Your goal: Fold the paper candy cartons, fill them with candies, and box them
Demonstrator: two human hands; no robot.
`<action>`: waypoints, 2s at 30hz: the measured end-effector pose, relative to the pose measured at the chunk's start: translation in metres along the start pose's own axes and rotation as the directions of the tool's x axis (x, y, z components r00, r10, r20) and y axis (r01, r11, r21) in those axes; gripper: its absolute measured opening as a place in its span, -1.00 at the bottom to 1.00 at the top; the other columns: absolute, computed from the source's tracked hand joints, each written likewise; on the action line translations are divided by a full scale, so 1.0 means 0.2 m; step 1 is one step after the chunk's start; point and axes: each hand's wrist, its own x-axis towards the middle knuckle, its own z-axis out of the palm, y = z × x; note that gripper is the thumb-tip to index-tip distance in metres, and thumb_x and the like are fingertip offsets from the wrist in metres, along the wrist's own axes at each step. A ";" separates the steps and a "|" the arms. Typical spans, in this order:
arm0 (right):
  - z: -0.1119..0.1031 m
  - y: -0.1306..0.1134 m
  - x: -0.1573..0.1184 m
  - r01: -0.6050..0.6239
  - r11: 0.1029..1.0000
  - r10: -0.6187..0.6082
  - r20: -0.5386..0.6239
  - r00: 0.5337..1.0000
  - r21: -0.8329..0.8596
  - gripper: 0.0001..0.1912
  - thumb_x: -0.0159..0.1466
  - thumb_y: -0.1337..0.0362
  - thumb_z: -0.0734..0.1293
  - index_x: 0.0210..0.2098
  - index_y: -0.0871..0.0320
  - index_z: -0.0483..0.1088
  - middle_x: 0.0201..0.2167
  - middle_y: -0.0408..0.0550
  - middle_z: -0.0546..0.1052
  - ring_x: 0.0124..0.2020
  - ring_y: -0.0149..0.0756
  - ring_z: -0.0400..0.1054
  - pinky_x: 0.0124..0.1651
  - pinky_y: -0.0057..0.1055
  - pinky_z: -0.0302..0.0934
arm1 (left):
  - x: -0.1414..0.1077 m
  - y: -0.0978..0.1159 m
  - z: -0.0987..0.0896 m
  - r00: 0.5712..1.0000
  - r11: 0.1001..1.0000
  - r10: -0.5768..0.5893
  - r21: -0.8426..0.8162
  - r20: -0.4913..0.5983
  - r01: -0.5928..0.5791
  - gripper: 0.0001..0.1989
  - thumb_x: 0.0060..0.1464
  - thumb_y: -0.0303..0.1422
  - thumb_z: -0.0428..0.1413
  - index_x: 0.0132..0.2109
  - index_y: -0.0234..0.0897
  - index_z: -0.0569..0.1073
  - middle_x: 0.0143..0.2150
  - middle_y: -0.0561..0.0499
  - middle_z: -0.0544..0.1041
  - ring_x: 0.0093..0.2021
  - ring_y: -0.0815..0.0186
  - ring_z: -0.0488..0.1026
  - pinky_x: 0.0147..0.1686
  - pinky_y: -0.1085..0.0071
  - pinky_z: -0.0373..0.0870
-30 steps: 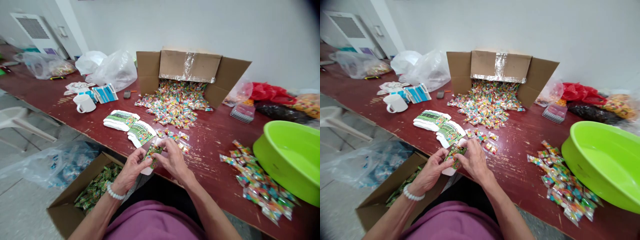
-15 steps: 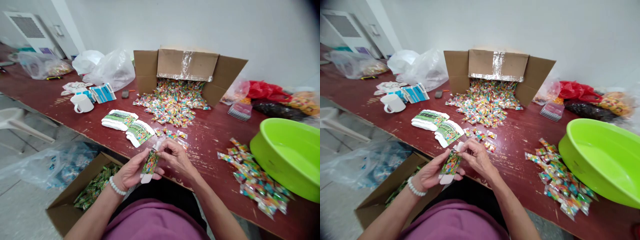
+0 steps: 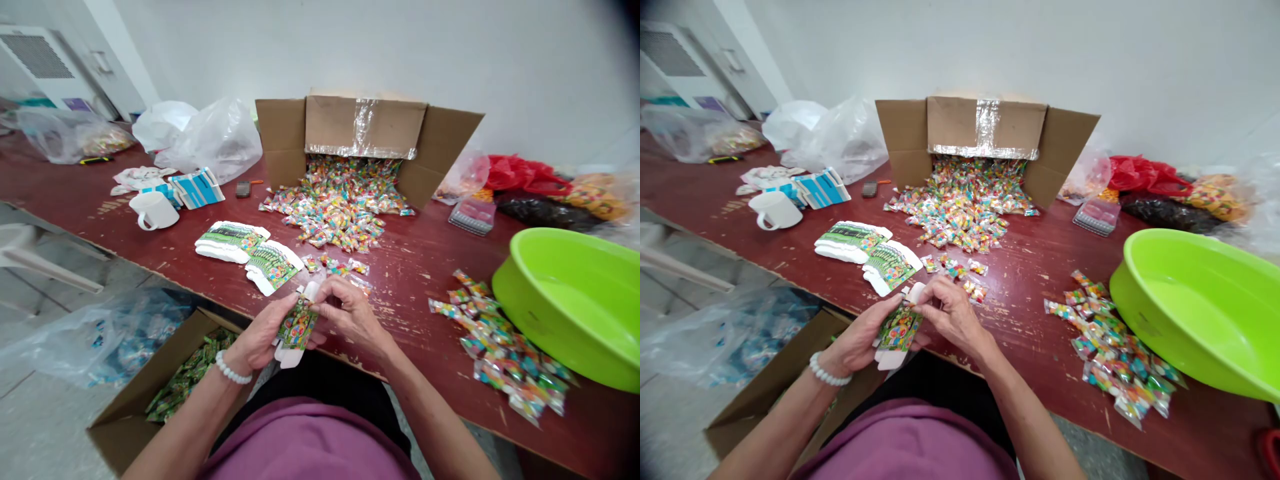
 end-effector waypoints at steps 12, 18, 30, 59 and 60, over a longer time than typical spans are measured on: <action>-0.09 0.04 -0.02 -0.091 0.987 0.076 -0.119 0.990 -0.129 -0.88 0.22 0.35 0.40 -0.44 0.12 0.40 -0.43 -0.14 0.46 -0.37 -0.31 0.34 -0.25 -0.39 0.20 | 0.12 0.16 -0.07 0.858 0.640 0.497 0.722 -0.126 -0.264 -0.57 0.16 -0.06 0.10 0.04 -0.25 0.51 0.03 -0.16 0.55 -0.03 0.12 0.46 -0.07 0.27 0.40; -0.01 -0.04 -0.03 -0.007 0.974 0.001 -0.027 1.000 -0.227 -0.86 0.20 0.45 0.35 -0.45 0.12 0.40 -0.48 -0.15 0.44 -0.43 -0.34 0.31 -0.33 -0.43 0.17 | 0.04 0.07 -0.03 0.945 0.941 -0.162 0.333 0.285 0.061 -0.61 -0.09 -0.19 0.35 -0.16 -0.34 0.53 -0.38 -0.06 0.57 -0.46 0.26 0.55 -0.36 0.35 0.47; -0.06 -0.06 -0.07 -0.296 0.955 0.277 0.378 0.883 -0.008 -0.96 0.22 0.34 0.39 -0.31 0.14 0.44 -0.51 -0.27 0.41 -0.52 -0.47 0.23 -0.47 -0.55 0.07 | 0.02 0.02 -0.02 0.928 0.866 -0.249 0.493 0.278 0.085 -0.64 -0.13 -0.19 0.36 -0.28 -0.33 0.48 -0.51 0.06 0.51 -0.53 0.36 0.47 -0.49 0.49 0.34; 0.20 0.03 -0.20 -0.345 0.789 0.469 -0.134 0.873 0.508 -0.60 0.20 0.18 0.43 0.02 0.07 0.37 -0.38 -0.18 0.52 -0.37 -0.36 0.39 -0.26 -0.44 0.28 | -0.08 -0.19 0.09 0.826 0.869 0.488 0.246 -0.281 -0.430 -0.34 0.03 -0.29 0.31 0.16 -0.12 0.12 -0.13 -0.04 0.59 -0.31 0.24 0.60 -0.31 0.33 0.55; 0.21 0.03 -0.20 -0.330 0.781 0.467 -0.144 0.873 0.530 -0.64 0.21 0.17 0.43 -0.02 0.08 0.42 -0.35 -0.17 0.52 -0.35 -0.36 0.39 -0.25 -0.44 0.29 | -0.08 -0.19 0.09 0.816 0.861 0.502 0.252 -0.286 -0.441 -0.34 0.04 -0.29 0.30 0.17 -0.12 0.12 -0.11 -0.05 0.59 -0.28 0.24 0.61 -0.29 0.33 0.55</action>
